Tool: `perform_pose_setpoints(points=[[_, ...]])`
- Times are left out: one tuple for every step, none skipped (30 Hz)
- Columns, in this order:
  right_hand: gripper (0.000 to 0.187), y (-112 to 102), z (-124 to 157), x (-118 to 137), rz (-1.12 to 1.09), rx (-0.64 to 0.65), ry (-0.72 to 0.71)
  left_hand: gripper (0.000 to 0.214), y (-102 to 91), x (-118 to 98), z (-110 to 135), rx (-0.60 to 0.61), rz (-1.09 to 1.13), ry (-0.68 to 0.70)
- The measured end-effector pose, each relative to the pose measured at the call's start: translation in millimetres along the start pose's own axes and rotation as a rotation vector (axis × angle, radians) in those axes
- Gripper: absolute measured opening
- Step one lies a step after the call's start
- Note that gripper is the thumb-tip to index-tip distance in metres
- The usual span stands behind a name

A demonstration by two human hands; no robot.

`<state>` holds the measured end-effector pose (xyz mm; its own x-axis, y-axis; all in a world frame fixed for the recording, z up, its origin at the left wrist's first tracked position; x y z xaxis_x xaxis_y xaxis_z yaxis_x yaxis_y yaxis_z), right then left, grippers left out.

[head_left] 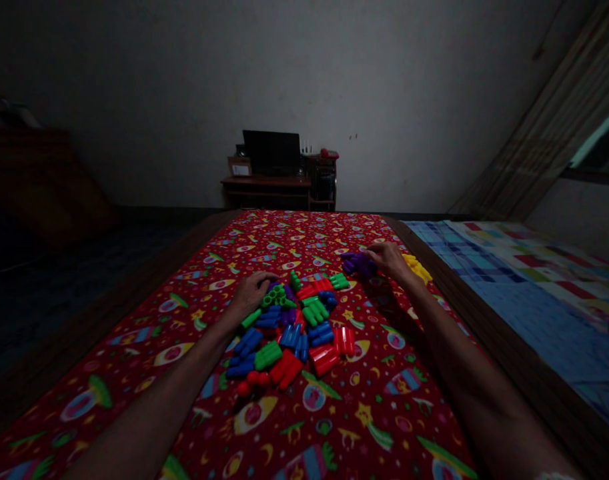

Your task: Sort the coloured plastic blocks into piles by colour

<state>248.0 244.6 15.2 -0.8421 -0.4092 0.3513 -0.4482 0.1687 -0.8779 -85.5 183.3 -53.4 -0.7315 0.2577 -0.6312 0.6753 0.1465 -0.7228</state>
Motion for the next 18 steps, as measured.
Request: perform_pose_setpoints(points=[[0.028, 4, 0, -2, 0.010, 0.051, 0.001, 0.033, -0.1, 0, 0, 0.000, 0.004, 0.001], [0.028, 8, 1, -3, 0.019, 0.090, 0.007, 0.033, -0.1, 0, 0, 0.001, 0.006, 0.004], [0.027, 11, 2, -3, 0.031, 0.107, 0.021, 0.032, -0.4, -1, 0, 0.000, 0.008, 0.007], [0.026, 12, 2, -3, 0.047, 0.099, 0.039, 0.032, -0.6, -1, 0, -0.001, 0.008, 0.011], [0.025, 12, 3, -2, 0.066, 0.072, 0.059, 0.032, -0.8, -1, 0, -0.002, 0.008, 0.013], [0.025, 11, 4, -1, 0.085, 0.037, 0.076, 0.032, -1.0, -1, 0, -0.004, 0.007, 0.013], [0.025, 9, 4, 2, 0.101, -0.002, 0.086, 0.032, -1.0, -1, 0, -0.004, 0.006, 0.011], [0.025, 7, 5, 7, 0.109, -0.036, 0.087, 0.032, -1.1, -1, 0, -0.005, 0.004, 0.009], [0.026, 6, 6, 14, 0.106, -0.059, 0.077, 0.032, -1.1, -1, 0, -0.004, 0.002, 0.007], [0.026, 5, 8, 24, 0.088, -0.069, 0.049, 0.033, -0.9, -1, 0, -0.001, 0.001, 0.007], [0.026, 7, 10, 36, 0.054, -0.060, 0.001, 0.033, -0.9, -1, 0, -0.002, -0.001, 0.007], [0.025, 10, 12, 51, 0.005, -0.030, -0.066, 0.032, -0.8, -1, 0, -0.001, -0.003, 0.008], [0.023, 16, 15, 68, -0.058, 0.018, -0.148, 0.032, -0.8, -1, 1, -0.001, -0.005, 0.009], [0.022, 22, 20, 85, -0.124, 0.076, -0.237, 0.032, -0.9, -2, 1, -0.002, -0.008, 0.010], [0.020, 29, 25, 103, -0.182, 0.135, -0.324, 0.033, -1.2, -2, 1, -0.006, -0.010, 0.011], [0.019, 37, 31, 119, -0.221, 0.191, -0.402, 0.033, -1.4, -4, 1, -0.006, -0.010, 0.014], [0.018, 45, 37, 132, -0.241, 0.235, -0.466, 0.034, -0.9, -5, 1, 0.005, -0.004, 0.025], [0.018, 52, 42, 143, -0.244, 0.269, -0.517, 0.034, 0.6, -8, 2, 0.034, 0.007, 0.044]])
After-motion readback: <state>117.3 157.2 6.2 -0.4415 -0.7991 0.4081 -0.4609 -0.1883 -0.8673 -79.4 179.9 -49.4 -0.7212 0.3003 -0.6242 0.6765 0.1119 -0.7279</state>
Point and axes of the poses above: each hand's wrist, its own z-axis away from the middle knuckle, its own y-axis out of the palm, x = y × z, the point moved 6 cm from there along -z, towards the middle knuckle, and after that the axes turned 5 degrees about x, right-handed, at the moved point
